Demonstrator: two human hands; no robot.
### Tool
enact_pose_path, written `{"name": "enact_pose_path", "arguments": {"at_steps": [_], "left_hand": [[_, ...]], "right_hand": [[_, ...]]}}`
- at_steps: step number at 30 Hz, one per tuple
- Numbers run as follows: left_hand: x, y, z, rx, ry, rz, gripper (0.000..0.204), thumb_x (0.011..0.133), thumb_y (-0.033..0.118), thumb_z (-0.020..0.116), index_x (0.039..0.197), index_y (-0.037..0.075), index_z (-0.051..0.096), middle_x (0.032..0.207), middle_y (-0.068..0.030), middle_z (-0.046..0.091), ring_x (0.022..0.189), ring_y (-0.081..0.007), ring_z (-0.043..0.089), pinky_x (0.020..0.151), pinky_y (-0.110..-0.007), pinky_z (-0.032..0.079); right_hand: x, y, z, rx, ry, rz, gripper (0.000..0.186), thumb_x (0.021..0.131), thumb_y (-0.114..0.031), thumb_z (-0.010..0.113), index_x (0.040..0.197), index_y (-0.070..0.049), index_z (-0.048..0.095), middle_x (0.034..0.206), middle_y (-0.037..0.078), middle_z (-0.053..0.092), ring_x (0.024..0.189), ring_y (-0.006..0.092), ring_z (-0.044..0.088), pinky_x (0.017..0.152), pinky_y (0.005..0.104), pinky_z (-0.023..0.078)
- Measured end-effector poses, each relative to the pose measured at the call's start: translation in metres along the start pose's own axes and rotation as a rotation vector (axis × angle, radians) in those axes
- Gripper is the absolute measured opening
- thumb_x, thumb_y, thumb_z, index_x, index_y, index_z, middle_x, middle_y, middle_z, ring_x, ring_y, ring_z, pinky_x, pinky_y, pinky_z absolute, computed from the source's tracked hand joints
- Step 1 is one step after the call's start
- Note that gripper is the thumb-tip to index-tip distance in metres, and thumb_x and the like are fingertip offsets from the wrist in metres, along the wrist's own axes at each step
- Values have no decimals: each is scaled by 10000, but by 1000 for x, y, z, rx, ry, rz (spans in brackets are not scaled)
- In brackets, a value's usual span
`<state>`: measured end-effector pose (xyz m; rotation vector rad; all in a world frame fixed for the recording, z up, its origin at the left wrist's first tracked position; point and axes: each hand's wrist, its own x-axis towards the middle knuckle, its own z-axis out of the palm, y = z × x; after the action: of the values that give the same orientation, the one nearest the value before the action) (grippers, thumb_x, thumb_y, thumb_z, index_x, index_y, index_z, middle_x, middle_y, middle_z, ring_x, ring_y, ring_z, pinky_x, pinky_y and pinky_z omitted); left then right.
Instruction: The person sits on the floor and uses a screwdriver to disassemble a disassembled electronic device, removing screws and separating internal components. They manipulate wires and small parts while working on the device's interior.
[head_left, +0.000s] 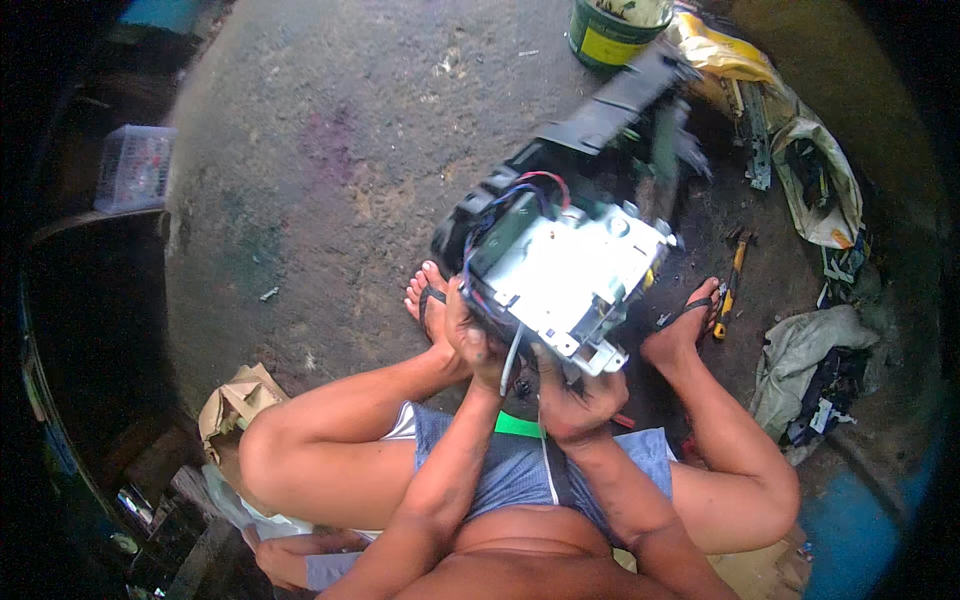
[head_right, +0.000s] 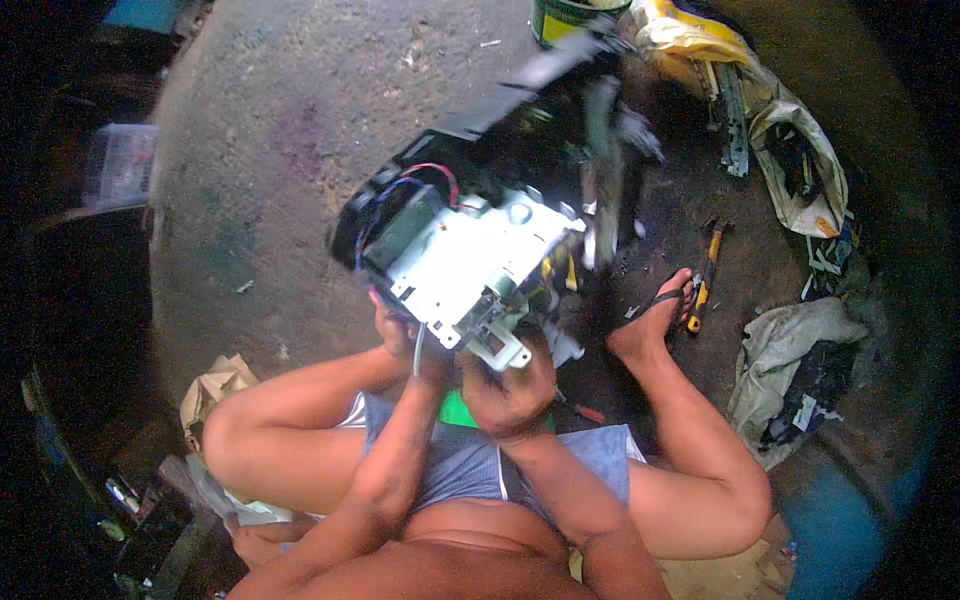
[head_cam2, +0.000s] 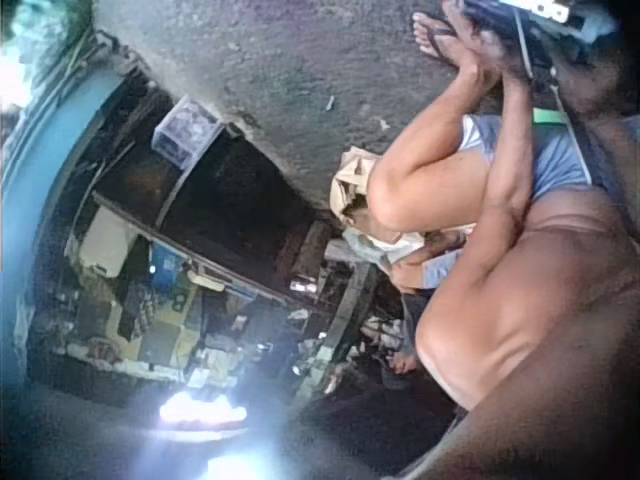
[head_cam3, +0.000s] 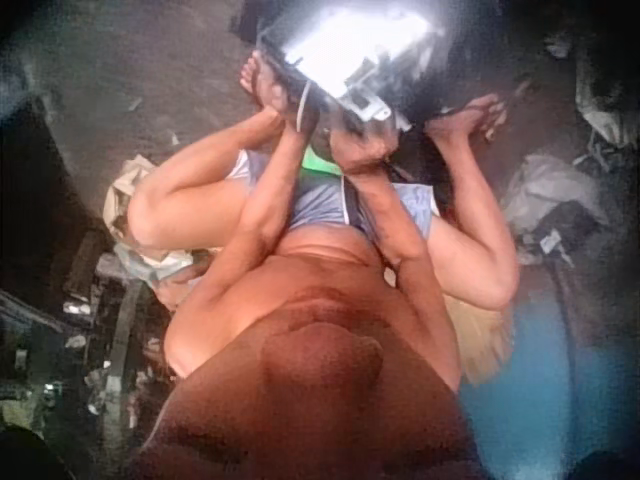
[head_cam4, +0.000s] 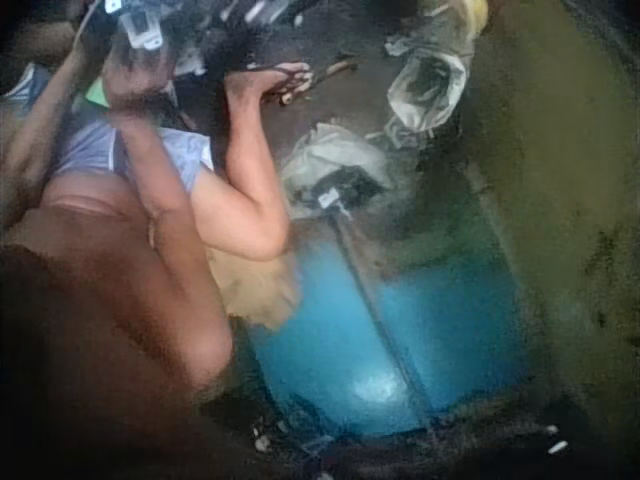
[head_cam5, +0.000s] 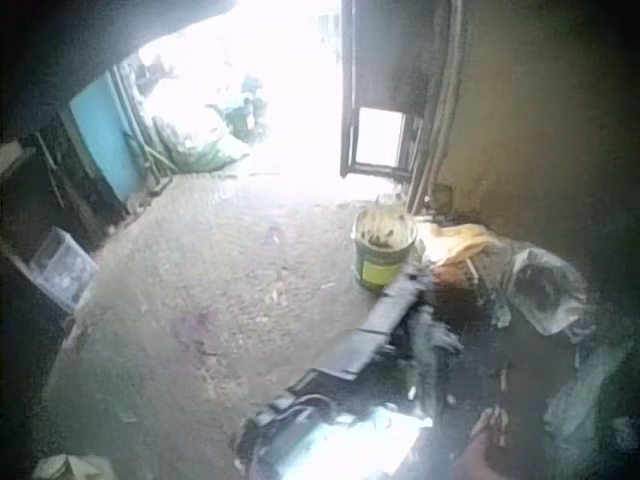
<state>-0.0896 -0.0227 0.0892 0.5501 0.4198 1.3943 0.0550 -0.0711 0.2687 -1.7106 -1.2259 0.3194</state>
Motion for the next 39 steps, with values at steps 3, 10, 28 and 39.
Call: {"name": "enact_pose_path", "arguments": {"at_steps": [3,10,28,39], "left_hand": [[12,17,41,724,142,111,588,1020,460,406,1356,-11,508,1318,-146,564,1236,-283,517,1068,-411,379],[84,116,126,428,275,-453,628,966,611,465,1177,46,640,1078,-114,688,902,-253,664,822,-409,554],[117,130,195,1190,-108,-617,584,779,-71,489,1359,-11,526,1113,-117,674,938,-202,661,833,-325,545],[135,158,248,1387,-158,-391,521,829,18,611,1344,-30,552,1132,-97,663,970,-172,642,840,-285,513]], "right_hand": [[10,13,-19,2,-43,-119,242,742,-48,780,972,-9,714,1021,197,683,913,405,663,821,474,541],[-2,70,-3,84,-95,-277,158,721,-188,750,775,-52,692,800,87,629,768,292,617,713,410,497],[-42,424,-238,-772,-246,531,342,899,-394,646,1007,-78,723,920,185,722,811,334,709,740,448,570],[-41,308,-156,-864,-776,282,462,950,-500,536,1159,-100,634,995,128,708,944,334,679,837,487,545]]}}
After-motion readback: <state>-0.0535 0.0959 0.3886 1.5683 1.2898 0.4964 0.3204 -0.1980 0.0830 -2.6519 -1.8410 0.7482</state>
